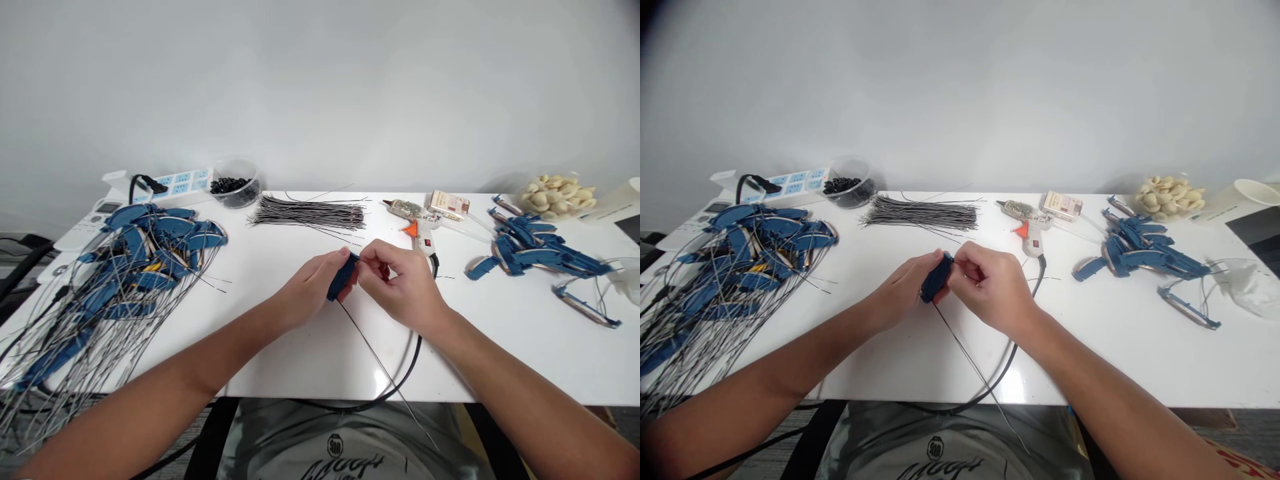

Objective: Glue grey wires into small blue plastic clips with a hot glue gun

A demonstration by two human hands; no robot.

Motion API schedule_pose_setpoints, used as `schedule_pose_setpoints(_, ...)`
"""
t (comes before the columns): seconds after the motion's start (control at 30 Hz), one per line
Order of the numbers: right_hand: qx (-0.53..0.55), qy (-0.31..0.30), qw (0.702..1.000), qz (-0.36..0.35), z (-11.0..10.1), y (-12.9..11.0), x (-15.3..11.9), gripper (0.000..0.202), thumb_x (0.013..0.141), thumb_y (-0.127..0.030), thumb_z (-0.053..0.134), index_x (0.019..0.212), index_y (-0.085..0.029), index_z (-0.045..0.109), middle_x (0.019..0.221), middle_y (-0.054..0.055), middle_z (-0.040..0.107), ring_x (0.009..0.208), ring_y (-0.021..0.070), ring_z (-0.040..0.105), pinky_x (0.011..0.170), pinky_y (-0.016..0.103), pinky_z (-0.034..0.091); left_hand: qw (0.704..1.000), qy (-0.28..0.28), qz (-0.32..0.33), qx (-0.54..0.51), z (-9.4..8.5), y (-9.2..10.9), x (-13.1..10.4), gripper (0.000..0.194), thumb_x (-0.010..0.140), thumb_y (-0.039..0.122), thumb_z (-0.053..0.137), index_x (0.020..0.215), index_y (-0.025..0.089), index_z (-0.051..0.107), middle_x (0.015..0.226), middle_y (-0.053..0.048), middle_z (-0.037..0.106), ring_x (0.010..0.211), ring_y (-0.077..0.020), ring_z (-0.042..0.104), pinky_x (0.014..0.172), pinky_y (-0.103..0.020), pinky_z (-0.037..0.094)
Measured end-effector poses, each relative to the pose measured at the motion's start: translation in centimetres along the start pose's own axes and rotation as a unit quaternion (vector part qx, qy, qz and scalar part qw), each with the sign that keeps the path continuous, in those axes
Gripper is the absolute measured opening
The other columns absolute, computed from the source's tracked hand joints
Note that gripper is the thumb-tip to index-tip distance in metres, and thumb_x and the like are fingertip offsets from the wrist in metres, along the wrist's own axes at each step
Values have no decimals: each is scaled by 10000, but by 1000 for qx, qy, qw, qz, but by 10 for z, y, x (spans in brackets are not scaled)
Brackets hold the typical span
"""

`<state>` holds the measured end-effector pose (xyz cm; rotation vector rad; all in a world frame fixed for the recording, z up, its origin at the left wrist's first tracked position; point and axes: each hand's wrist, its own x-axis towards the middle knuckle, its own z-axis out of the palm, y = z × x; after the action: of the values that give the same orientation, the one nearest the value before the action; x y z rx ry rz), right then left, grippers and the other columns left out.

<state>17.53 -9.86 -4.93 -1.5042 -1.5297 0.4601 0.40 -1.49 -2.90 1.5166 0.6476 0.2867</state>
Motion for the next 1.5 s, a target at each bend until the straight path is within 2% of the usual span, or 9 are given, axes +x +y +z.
schedule_pose_setpoints(0.17, 11, -12, 1000, 13, -1, -2, 0, 124, 852, -129, 607, 756, -199, 575, 620, -63, 468, 574, 85, 425, 530, 226, 371, 1000, 2, 2, -1, 0, -2, 0, 538, 1124, 521, 316, 778, 176, 540, 712, -10, 564, 698, -157, 479, 692, -301, 364)
schedule_pose_setpoints(0.4, 19, -18, 999, 26, -4, -1, 1, 117, 917, -179, 600, 803, -201, 584, 652, -52, 505, 591, 96, 439, 551, 241, 378, 998, -12, 50, -20, -3, -7, 1, 434, 1122, 379, 280, 852, 172, 551, 759, -14, 554, 739, -164, 485, 720, -301, 385)
schedule_pose_setpoints(0.7, 34, -16, 999, 36, -3, -1, 2, 115, 938, -194, 585, 823, -200, 576, 676, -34, 530, 616, 108, 450, 574, 248, 389, 998, -16, 50, 31, -4, -3, 1, 450, 1120, 403, 312, 829, 171, 564, 802, -28, 583, 781, -171, 511, 745, -301, 405)
schedule_pose_setpoints(0.93, 29, -6, 999, 43, -4, -2, 2, 88, 875, -137, 581, 818, -204, 578, 685, -31, 561, 621, 114, 465, 577, 247, 399, 998, -10, 55, 30, -3, -3, 2, 438, 1114, 388, 301, 828, 178, 558, 787, -23, 586, 760, -170, 515, 728, -291, 409)
schedule_pose_setpoints(1.1, 38, 5, 998, 41, -4, -1, 1, 73, 879, -150, 585, 832, -206, 585, 695, -28, 578, 635, 117, 484, 572, 247, 395, 998, -12, 55, 16, -3, -4, 3, 436, 1120, 395, 307, 855, 174, 575, 788, -23, 595, 762, -167, 519, 727, -291, 403)
schedule_pose_setpoints(1.23, 25, 14, 999, 35, -3, 1, 1, 76, 878, -185, 613, 812, -203, 581, 690, -27, 552, 634, 117, 481, 572, 244, 398, 998, -14, 50, 20, -4, -4, 2, 447, 1124, 397, 308, 843, 171, 573, 787, -22, 598, 765, -165, 518, 733, -293, 402)
schedule_pose_setpoints(1.5, 9, 12, 1000, 24, -4, 0, 2, 122, 800, -111, 584, 757, -207, 522, 663, -42, 490, 612, 105, 433, 566, 236, 380, 997, -27, 44, 49, -3, -1, 0, 492, 1129, 426, 295, 805, 170, 563, 807, -28, 588, 776, -167, 510, 748, -299, 400)
